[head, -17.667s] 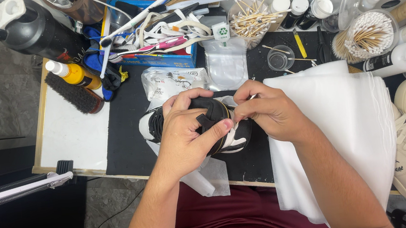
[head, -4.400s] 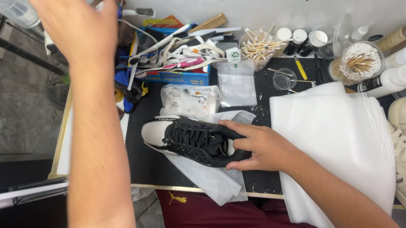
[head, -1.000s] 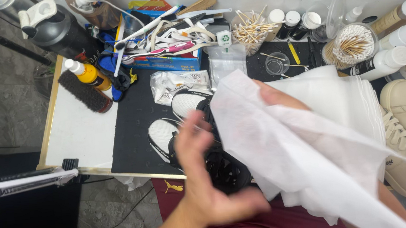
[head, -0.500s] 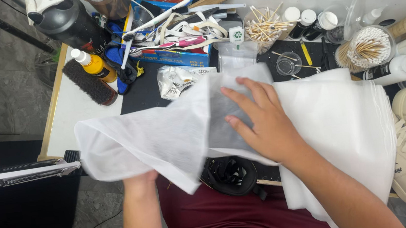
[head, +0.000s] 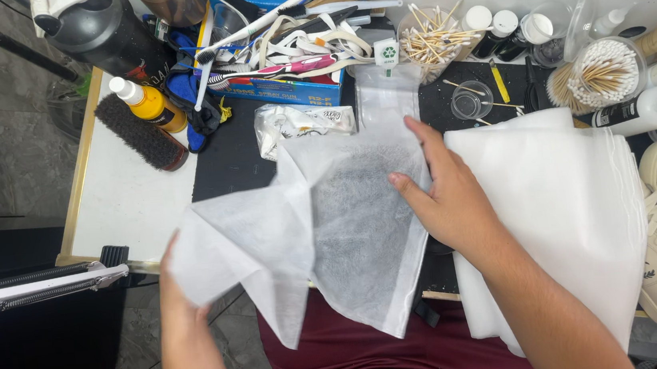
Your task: The person uses a cotton swab to clean the white sections of a black and white sneaker, focusing on the seams and edges. After cleaning, the person wraps the sneaker in a white protective sheet and places it on the table.
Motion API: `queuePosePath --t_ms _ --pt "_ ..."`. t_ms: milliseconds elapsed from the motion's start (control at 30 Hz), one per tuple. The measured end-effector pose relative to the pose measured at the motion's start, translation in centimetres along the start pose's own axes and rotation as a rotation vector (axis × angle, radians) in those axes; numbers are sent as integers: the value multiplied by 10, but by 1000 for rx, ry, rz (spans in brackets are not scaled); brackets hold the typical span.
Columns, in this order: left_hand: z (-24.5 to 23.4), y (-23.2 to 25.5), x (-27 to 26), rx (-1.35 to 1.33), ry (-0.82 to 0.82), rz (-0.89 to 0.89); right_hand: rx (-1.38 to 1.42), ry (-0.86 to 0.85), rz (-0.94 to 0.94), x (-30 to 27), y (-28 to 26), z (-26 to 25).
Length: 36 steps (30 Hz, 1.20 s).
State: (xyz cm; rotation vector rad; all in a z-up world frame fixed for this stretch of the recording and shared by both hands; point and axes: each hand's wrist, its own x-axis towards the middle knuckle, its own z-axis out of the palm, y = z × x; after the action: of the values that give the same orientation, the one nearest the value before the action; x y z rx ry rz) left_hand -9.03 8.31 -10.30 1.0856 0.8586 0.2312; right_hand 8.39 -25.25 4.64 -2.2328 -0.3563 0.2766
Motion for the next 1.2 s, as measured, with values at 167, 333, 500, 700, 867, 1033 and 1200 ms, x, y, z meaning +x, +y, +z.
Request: queuePosePath --t_ms 167,333,500,700,867,1033,1200 --pt "-40 -2 -5 650 -242 -376 350 90 -162 -1 10 9" --pt "-35 -13 -37 -281 -573 -312 848 -85 -58 3 21 6" --pt "10 -14 -43 -1031 -569 -120 866 -47 -36 5 24 0" --pt "53 15 -56 -1054 -309 64 870 -101 0 7 17 -4" --pt "85 11 -65 -790 -22 351 796 -168 18 7 12 -5" --pt "85 -11 -51 -578 -147 641 597 -95 87 2 9 9" --pt "69 16 -41 379 -361 860 588 -113 -73 6 3 21"
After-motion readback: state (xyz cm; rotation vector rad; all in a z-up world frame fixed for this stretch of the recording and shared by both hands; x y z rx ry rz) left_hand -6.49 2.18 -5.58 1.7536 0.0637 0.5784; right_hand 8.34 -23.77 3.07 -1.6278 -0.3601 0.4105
